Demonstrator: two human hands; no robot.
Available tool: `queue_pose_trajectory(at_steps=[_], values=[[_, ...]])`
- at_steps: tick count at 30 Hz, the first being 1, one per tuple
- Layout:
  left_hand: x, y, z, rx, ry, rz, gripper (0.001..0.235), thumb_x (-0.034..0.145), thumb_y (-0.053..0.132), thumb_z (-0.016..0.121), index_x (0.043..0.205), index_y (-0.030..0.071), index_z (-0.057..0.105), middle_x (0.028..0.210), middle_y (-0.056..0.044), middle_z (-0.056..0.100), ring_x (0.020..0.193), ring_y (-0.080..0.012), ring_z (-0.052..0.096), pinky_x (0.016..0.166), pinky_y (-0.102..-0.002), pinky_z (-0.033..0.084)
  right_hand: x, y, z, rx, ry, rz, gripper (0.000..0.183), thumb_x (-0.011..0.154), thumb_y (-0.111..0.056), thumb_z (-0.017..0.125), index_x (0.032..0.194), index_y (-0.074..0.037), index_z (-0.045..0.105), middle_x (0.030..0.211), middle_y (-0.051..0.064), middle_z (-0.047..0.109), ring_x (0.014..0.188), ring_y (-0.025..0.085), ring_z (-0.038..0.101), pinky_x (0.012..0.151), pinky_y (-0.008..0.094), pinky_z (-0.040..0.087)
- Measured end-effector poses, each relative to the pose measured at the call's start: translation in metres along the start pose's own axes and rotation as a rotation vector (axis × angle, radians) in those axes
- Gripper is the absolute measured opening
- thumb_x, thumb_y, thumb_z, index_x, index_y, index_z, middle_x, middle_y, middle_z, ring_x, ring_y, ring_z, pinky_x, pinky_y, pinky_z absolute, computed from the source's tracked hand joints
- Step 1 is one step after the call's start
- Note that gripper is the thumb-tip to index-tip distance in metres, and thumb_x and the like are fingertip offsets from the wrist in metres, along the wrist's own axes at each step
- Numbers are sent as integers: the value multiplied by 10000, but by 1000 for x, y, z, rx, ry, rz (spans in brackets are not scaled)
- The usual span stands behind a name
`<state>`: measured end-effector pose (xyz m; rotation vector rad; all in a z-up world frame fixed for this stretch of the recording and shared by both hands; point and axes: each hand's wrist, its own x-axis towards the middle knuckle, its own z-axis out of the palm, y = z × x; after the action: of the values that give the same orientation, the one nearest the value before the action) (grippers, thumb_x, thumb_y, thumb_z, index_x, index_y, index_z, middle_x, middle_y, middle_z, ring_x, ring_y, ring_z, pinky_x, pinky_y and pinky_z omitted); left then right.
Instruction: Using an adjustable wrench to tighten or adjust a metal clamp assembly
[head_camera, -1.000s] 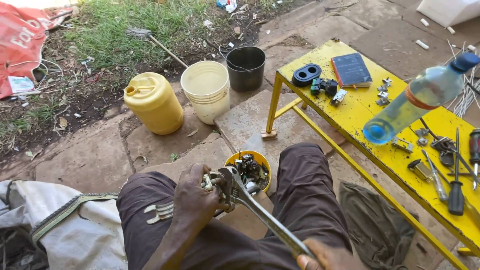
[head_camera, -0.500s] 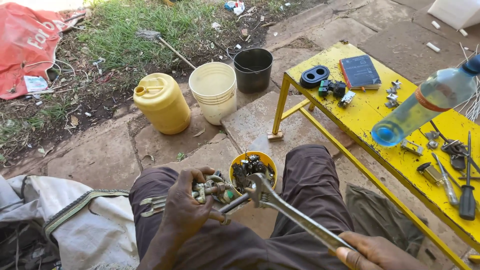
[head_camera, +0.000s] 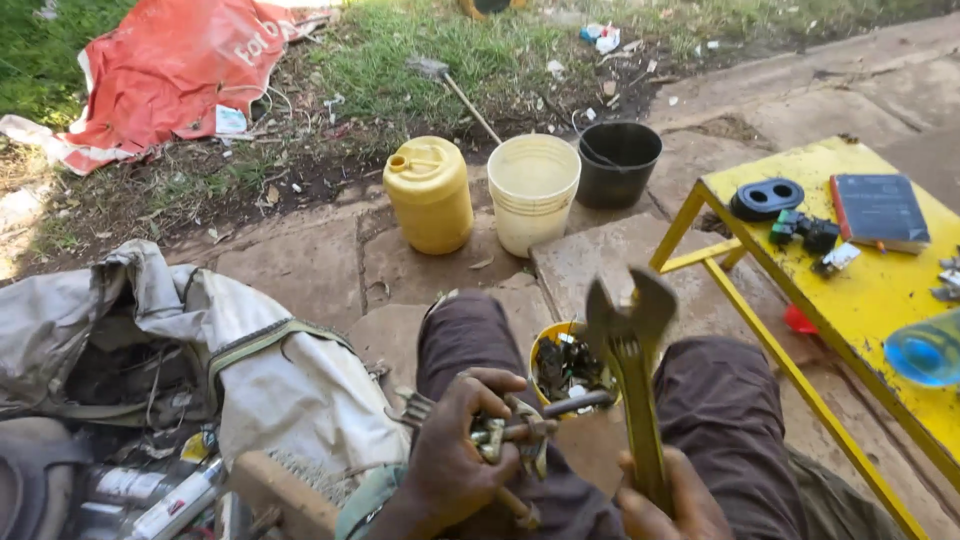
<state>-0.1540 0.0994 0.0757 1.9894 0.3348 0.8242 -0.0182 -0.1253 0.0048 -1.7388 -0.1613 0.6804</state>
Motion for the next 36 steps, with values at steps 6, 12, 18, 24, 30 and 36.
queue_pose_trajectory(at_steps=[6,12,18,24,30,36], values=[[-42,-11,4,83,102,-16,319,665,53,689,946,128,558,1122,-112,760,1058,-234,765,902,-349,600,30,-40,38,-36,-289,-17,398,848,-113,876,1233,-62,787,491,94,502,334,180,429,327,362,365],[-46,-12,18,164,77,-20,323,689,71,723,991,141,631,1171,-99,759,1117,-261,712,968,-379,559,47,-19,47,211,-692,118,488,856,-17,801,1335,50,739,1130,176,837,962,223,771,830,369,660],[-53,-25,4,197,46,-117,496,697,150,836,1161,134,663,1306,-105,747,1252,-267,711,1066,-422,468,34,-26,60,154,-739,190,517,855,-156,851,1337,0,754,1058,119,813,852,169,710,721,299,578],[-63,-21,-4,-13,76,-225,500,770,187,891,1174,110,607,1388,-164,665,1306,-288,689,1063,-395,543,45,-1,53,91,-767,218,430,960,-170,764,1354,-3,717,652,98,590,350,142,478,317,277,407],[-72,-16,8,68,238,-34,390,801,133,890,1068,102,608,1284,-163,704,1181,-296,747,981,-393,618,51,26,47,215,-794,236,365,972,-125,741,1299,18,664,613,166,635,318,200,532,301,314,444],[-77,-14,14,175,397,-109,345,761,168,939,947,117,653,1099,-94,783,998,-228,805,872,-340,661,44,-5,48,-34,-672,239,301,990,-170,733,1253,-26,753,519,140,534,308,206,490,305,316,423]])
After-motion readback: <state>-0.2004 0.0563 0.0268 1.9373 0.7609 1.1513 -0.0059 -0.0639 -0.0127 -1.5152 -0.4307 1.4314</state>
